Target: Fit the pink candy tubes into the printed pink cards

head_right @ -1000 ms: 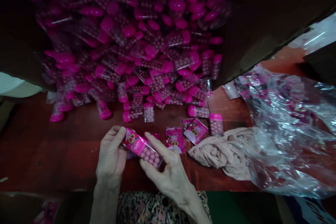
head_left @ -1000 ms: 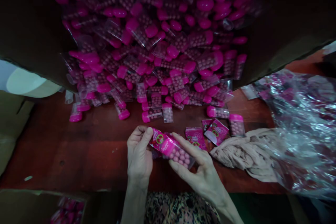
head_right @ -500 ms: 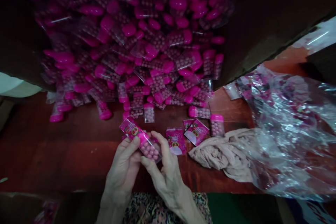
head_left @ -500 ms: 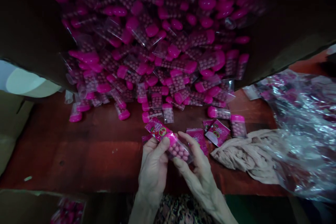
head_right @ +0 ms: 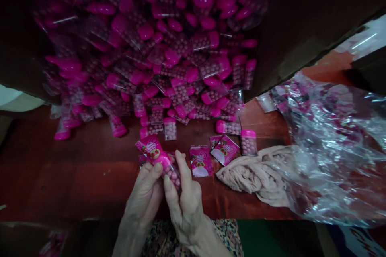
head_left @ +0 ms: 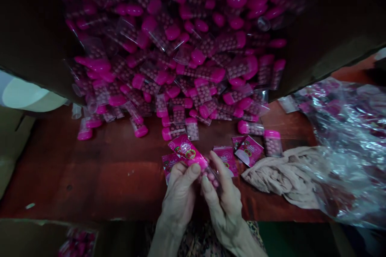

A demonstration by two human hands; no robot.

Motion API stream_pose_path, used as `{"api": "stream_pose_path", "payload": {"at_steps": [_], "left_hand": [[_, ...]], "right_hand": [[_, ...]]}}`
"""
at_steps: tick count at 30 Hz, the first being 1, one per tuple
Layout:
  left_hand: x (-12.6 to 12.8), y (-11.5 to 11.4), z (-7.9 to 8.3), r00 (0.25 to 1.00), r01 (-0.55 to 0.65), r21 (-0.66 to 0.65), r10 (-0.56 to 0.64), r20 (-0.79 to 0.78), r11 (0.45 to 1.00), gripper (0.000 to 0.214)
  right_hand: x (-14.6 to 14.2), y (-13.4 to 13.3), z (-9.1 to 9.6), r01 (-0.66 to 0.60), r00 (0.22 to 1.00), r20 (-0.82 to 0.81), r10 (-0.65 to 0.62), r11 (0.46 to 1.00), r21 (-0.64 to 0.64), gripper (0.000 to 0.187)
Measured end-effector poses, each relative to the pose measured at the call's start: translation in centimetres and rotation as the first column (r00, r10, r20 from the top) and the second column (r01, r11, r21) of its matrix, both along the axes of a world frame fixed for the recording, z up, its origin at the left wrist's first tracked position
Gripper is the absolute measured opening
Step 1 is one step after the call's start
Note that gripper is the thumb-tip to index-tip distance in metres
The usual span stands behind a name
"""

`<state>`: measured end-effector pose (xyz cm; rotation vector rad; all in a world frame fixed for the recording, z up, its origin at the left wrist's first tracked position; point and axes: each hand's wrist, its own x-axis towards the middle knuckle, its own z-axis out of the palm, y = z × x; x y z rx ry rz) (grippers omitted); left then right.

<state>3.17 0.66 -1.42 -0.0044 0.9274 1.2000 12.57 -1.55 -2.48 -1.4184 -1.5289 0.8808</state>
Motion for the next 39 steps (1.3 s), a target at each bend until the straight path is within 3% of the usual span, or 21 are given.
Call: {"api": "stream_pose_path", "payload": {"at_steps": [4,8,12,19,27,34,39], "left_hand": [[-0.3,-0.2,0.0,0.987,0.151,0.125,-0.155,0.028,0.981,0.024],[-0.2,-0.2,0.3,0.998,-0.047,0.001,0.047,-0.036,0.999,0.022],[0.5,-0.1,0.5,0.984,-0.152,-0.050,0.147,-0.097,0.987,0.022],[1.3,-0.7,0.6,0.998,-0.068,-0.091,0.067,-0.013,0.994,0.020],[0.3,-0.4,0.8,0.991,-0.123,-0.033,0.121,-0.065,0.992,0.020],[0.3,-0.5,1.0,0.991,-0.102,-0.039,0.098,-0.094,0.994,0.020],[0.4,-0.8,0.9,0.994,-0.051,0.009,0.052,-0.093,0.999,0.018]], "right_hand": [[0.2,0.3,1.3,-0.044,0.993,-0.113,0.037,0.997,-0.057,0.046],[-0.1,0.8,1.0,-0.027,0.989,-0.145,0.021,0.999,-0.038,0.042],[-0.5,1.1,0.0,-0.014,0.988,-0.151,0.017,1.000,0.015,0.036],[-1.1,0.1,-0.2,0.184,0.961,-0.198,-0.193,0.981,-0.064,0.025],[-1.1,-0.1,-0.8,0.105,0.972,-0.206,-0.111,0.994,-0.044,0.023],[-2.2,-0.3,0.3,0.065,0.965,-0.235,-0.118,0.973,-0.224,0.015],[-2.3,-0.4,1.1,0.070,0.947,-0.276,-0.167,0.941,-0.330,0.021]]}}
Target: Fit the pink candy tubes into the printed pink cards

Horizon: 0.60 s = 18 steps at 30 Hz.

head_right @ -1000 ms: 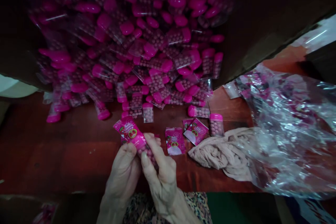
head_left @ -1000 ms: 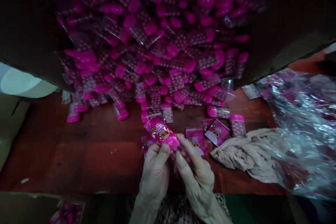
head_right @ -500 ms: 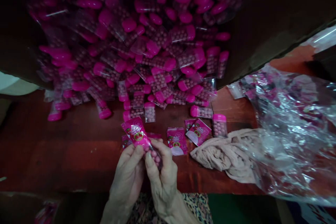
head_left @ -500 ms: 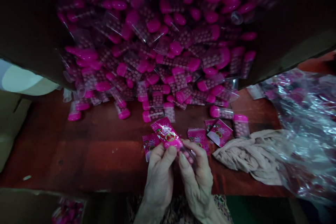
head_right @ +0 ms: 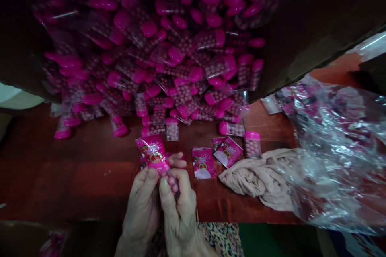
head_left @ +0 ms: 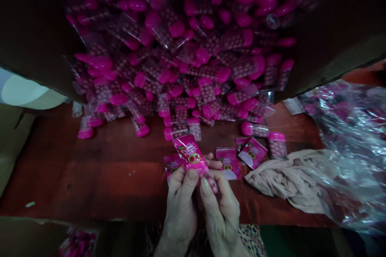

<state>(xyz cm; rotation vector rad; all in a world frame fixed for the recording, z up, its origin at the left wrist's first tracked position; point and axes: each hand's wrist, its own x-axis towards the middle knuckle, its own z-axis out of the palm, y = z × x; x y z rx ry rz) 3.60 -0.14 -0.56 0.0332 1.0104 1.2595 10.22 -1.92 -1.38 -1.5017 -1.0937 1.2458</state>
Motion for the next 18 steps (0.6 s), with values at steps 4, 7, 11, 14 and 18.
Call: {"api": "stream_pose_path", "payload": {"at_steps": [4,7,11,14,18], "left_hand": [[0.4,-0.5,0.3,1.000,-0.013,0.011,0.014,-0.028,1.000,0.020],[0.7,-0.8,0.5,0.999,-0.041,-0.019,0.040,-0.017,0.999,0.022],[-0.1,-0.3,0.3,0.999,-0.039,0.032,0.038,0.003,0.999,0.021],[-0.9,0.2,0.0,0.999,-0.047,0.058,0.048,-0.013,0.997,0.019],[-1.2,0.2,-0.1,1.000,-0.009,0.097,0.011,-0.026,0.995,0.019]], "right_hand": [[-0.1,-0.2,0.0,0.057,0.998,0.028,-0.059,0.998,0.039,0.019],[-0.1,0.0,-0.2,0.069,0.990,0.111,-0.083,0.989,0.128,0.018],[0.0,0.8,-0.2,-0.016,1.000,0.017,0.015,0.997,0.080,0.021],[0.1,0.9,0.0,-0.085,0.988,-0.131,0.076,0.994,-0.062,0.028],[0.2,0.1,0.1,-0.126,0.985,-0.131,0.110,0.985,-0.121,0.036]]}}
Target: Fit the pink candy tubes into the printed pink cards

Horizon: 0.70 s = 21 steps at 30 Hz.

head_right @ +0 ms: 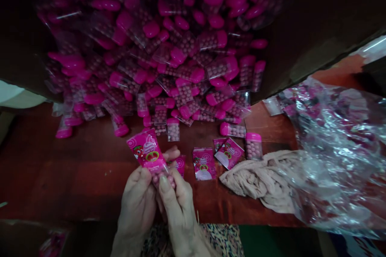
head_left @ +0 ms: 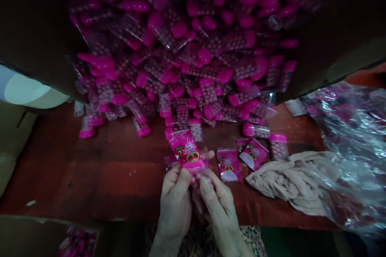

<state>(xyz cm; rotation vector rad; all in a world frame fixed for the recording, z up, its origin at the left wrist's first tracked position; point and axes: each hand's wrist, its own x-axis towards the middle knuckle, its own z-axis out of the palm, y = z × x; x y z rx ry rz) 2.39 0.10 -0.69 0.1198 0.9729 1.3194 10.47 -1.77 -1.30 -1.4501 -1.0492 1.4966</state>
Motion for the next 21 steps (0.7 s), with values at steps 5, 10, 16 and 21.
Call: {"api": "stream_pose_path", "payload": {"at_steps": [5,10,16,21], "left_hand": [[-0.2,-0.5,-0.3,0.983,0.170,0.069,-0.175,0.062,0.983,0.029],[-0.8,0.2,-0.6,0.995,0.088,0.097,-0.093,0.043,0.991,0.033],[-0.6,0.8,-0.4,0.999,0.032,0.046,-0.031,-0.018,0.998,0.026],[0.0,0.3,-0.2,1.000,0.006,0.022,-0.006,-0.008,1.000,0.031]], "right_hand": [[0.4,-0.7,0.3,-0.001,0.979,0.203,-0.027,0.990,0.140,0.028],[0.7,0.4,0.5,-0.152,0.945,0.323,0.048,0.940,0.307,0.019],[0.6,0.5,-0.4,-0.218,0.906,0.422,0.042,0.900,0.379,0.020],[0.3,0.5,0.2,-0.162,0.923,0.382,0.046,0.947,0.276,0.022]]}}
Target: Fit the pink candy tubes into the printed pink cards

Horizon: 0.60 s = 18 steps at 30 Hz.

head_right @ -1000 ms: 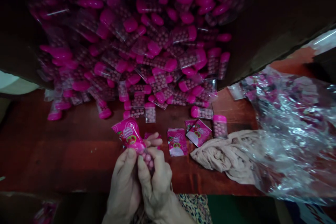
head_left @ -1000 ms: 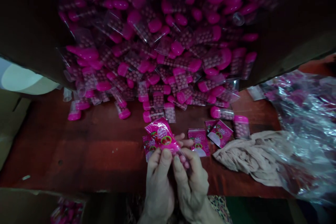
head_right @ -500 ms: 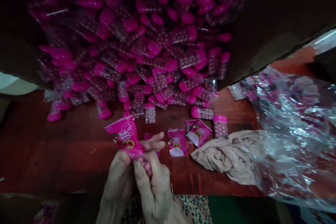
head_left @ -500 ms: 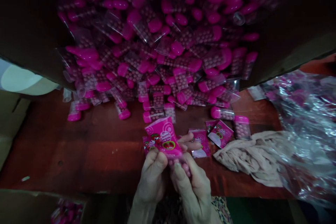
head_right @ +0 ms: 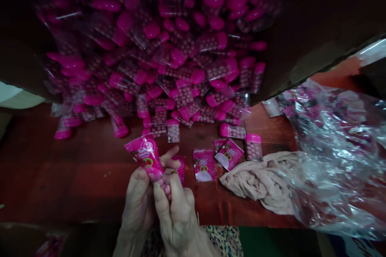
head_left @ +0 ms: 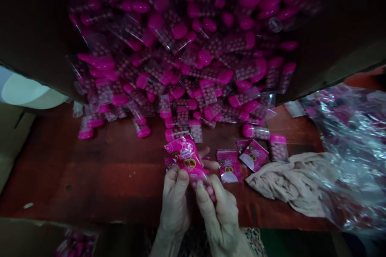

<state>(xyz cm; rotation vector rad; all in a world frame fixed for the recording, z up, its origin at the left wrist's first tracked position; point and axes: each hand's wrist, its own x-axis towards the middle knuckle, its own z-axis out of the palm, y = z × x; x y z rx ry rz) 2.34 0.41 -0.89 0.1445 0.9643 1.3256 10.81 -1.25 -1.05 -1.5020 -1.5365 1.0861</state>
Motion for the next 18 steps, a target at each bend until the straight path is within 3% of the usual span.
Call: {"api": "stream_pose_path", "payload": {"at_steps": [4,6,10,13,18], "left_hand": [[0.2,-0.3,-0.1,0.999,-0.041,0.017,0.041,0.010,0.999,0.026],[0.1,-0.3,-0.2,0.998,-0.064,0.013,0.064,0.013,0.998,0.021],[-0.7,-0.1,-0.2,0.995,-0.098,0.063,0.100,-0.026,0.993,0.034],[-1.4,0.1,-0.1,0.997,-0.038,0.096,0.044,-0.063,0.995,0.028],[-1.2,-0.2,-0.1,0.992,0.102,0.116,-0.110,0.067,0.988,0.027]], "right_hand": [[-0.1,1.0,1.0,-0.027,0.986,-0.164,0.014,0.996,-0.079,0.022],[-0.1,1.3,1.0,-0.030,0.987,-0.160,0.017,0.996,-0.079,0.020],[-0.4,1.2,0.0,-0.078,0.997,-0.017,0.080,0.990,0.115,0.013],[-0.7,0.9,-0.7,-0.098,0.995,0.036,0.092,0.971,0.219,0.016],[-0.7,-0.2,-1.1,-0.065,0.990,0.135,0.038,0.977,0.202,0.030]]}}
